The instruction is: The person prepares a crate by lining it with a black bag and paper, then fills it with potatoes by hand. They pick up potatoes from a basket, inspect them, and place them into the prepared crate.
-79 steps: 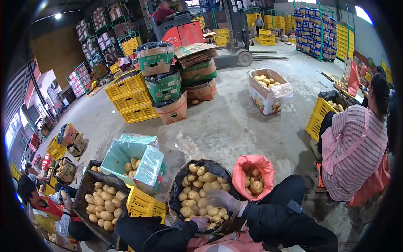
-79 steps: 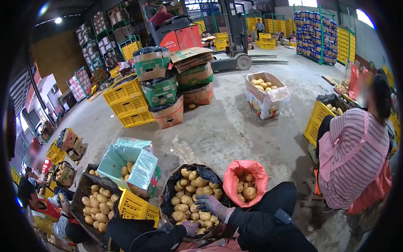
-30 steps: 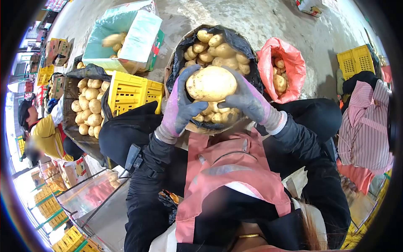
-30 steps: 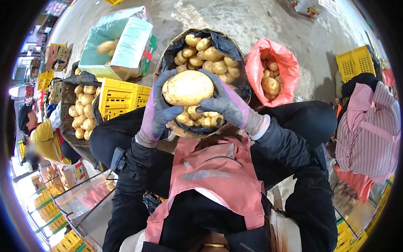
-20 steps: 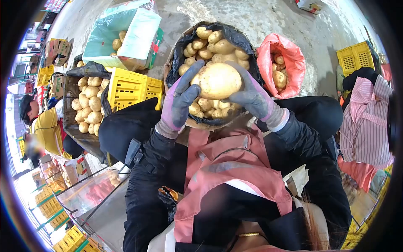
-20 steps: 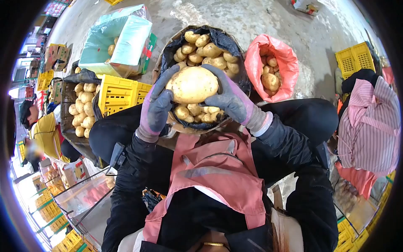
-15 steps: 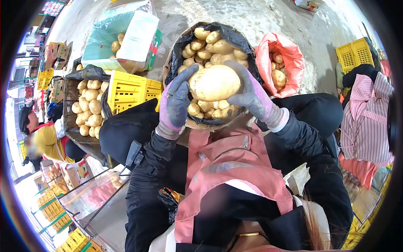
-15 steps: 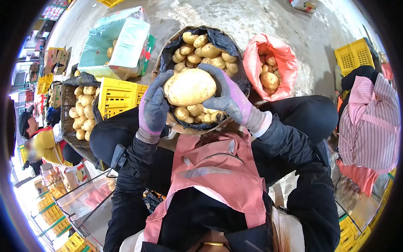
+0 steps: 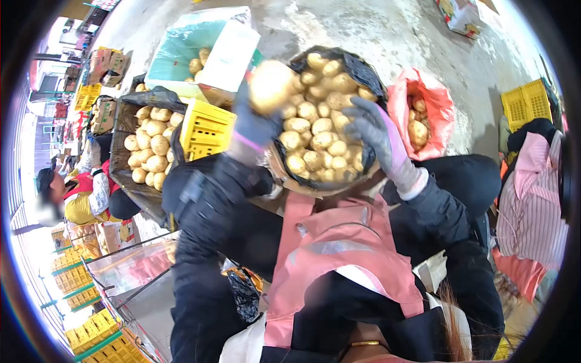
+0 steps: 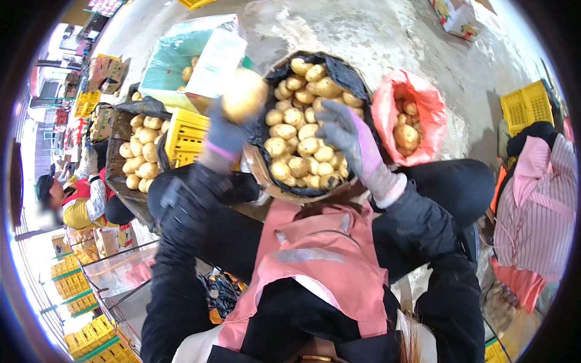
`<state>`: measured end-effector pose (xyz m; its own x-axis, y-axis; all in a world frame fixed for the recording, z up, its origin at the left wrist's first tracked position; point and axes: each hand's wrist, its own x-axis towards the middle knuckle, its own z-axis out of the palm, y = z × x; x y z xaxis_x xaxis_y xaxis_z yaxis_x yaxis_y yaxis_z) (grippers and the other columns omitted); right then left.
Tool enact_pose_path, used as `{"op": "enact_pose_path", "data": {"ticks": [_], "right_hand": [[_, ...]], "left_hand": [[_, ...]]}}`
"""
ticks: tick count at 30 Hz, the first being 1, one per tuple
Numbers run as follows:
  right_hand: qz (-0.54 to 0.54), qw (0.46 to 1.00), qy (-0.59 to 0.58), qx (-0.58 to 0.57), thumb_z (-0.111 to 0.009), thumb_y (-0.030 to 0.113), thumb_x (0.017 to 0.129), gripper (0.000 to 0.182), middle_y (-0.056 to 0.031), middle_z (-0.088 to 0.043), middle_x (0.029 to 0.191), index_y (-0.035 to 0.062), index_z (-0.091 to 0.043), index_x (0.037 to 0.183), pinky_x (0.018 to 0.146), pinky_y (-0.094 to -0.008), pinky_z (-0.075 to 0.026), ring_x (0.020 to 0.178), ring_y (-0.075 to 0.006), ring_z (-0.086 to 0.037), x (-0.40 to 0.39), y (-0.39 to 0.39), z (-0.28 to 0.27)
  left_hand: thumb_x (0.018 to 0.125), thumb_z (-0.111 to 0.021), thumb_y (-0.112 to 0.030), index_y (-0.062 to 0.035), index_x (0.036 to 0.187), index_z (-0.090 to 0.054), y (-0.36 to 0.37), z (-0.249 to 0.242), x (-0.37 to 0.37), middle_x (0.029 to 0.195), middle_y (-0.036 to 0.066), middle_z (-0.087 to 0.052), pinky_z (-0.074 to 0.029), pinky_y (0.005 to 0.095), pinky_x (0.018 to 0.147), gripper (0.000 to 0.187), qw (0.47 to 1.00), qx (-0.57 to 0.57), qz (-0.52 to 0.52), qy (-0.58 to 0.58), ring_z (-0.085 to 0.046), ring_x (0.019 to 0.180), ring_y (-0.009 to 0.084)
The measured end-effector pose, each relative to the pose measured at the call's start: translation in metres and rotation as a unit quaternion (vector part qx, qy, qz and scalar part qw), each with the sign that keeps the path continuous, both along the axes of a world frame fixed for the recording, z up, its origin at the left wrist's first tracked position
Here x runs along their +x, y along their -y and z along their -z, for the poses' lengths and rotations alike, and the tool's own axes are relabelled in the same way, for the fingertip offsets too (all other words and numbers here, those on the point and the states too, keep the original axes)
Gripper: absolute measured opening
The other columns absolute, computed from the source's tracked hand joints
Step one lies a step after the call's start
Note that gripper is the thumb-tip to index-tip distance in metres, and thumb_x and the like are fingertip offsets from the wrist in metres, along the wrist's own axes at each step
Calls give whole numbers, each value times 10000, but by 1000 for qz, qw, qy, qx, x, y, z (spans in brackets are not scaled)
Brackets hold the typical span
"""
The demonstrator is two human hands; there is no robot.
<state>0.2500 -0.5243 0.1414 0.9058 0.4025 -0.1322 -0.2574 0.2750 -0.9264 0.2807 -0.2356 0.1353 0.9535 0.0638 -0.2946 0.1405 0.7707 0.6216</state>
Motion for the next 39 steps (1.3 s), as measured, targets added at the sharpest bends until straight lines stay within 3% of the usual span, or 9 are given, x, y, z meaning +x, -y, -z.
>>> {"op": "enact_pose_path", "data": {"ticks": [4, 6, 9, 12, 16, 22, 29, 34, 39], "right_hand": [[84, 996, 3, -23, -576, 335, 953, 519, -71, -612, 1203, 37, -466, 1363, 867, -283, -477, 1007, -165, -612, 17, 19, -1], [98, 995, -19, 1, -575, 306, 952, 471, -70, -622, 1189, 40, -500, 1334, 865, -286, -479, 1004, -167, -617, 23, 28, -2], [97, 995, -36, 5, -567, 280, 956, 438, -63, -631, 1171, 44, -513, 1321, 856, -285, -481, 991, -164, -616, 26, 32, 1], [54, 997, -54, -2, -562, 250, 954, 416, -51, -634, 1160, 49, -520, 1316, 848, -280, -483, 969, -157, -614, 23, 31, 4], [-5, 996, -78, 30, -564, 223, 941, 397, -39, -638, 1136, 64, -533, 1304, 843, -280, -483, 958, -154, -612, 22, 29, 23], [-29, 988, -148, 39, -543, 245, 960, 389, -47, -628, 1150, 92, -512, 1317, 843, -320, -500, 953, -168, -618, 12, 22, 40], [-181, 870, -374, 266, -548, 324, 986, 465, -95, -558, 1249, 95, -460, 1382, 831, -340, -543, 1020, -257, -636, -15, -5, 39], [-134, 990, 47, -6, -582, 314, 968, 526, -95, -575, 1286, 17, -481, 1390, 998, -317, -451, 1186, -169, -537, -20, -8, 24], [-59, 992, -73, 89, -569, 279, 976, 464, -91, -606, 1249, 12, -478, 1345, 885, -288, -501, 1056, -177, -623, -4, -3, 11]], "left_hand": [[994, -442, -431, -74, 1411, -406, -103, -34, 71, 1345, 158, -529, -498, 420, 1001, 551, 990, -36, -133, -15, -578, 1164, 322], [976, -522, -327, -56, 1336, -498, -85, -3, 77, 1298, 130, -568, -510, 358, 964, 452, 933, 330, -141, -20, -613, 1087, 254], [896, -654, -329, -39, 1260, -583, -80, 142, 71, 1082, 101, -691, -528, 357, 860, 471, 711, 667, 218, 53, -648, 1018, 236], [820, -683, -414, -74, 1171, -622, 19, 128, -5, 1065, 140, -689, -523, 398, 887, 493, 249, 837, 483, -70, -663, 1051, 276], [796, -698, -406, -98, 1199, -602, 23, 182, -18, 1086, 131, -693, -527, 364, 846, 517, 128, 915, 373, -84, -677, 1032, 261], [765, -766, -268, 22, 1365, -427, 30, 76, -10, 1212, 154, -609, -449, 349, 1000, 748, 752, 522, 403, 10, -572, 1166, 221], [814, -742, -138, -30, 1474, -298, 72, -17, -81, 1338, 115, -502, -451, 326, 1007, 803, 875, 397, 273, 42, -511, 1214, 211], [869, -694, -184, -47, 1473, -305, 65, -8, -98, 1314, 117, -520, -495, 318, 928, 732, 926, 262, 263, -64, -552, 1147, 200], [918, -634, -354, -16, 1309, -482, 7, -27, -94, 1196, 153, -598, -546, 347, 809, 539, 981, 180, 14, -69, -626, 995, 253]]}}
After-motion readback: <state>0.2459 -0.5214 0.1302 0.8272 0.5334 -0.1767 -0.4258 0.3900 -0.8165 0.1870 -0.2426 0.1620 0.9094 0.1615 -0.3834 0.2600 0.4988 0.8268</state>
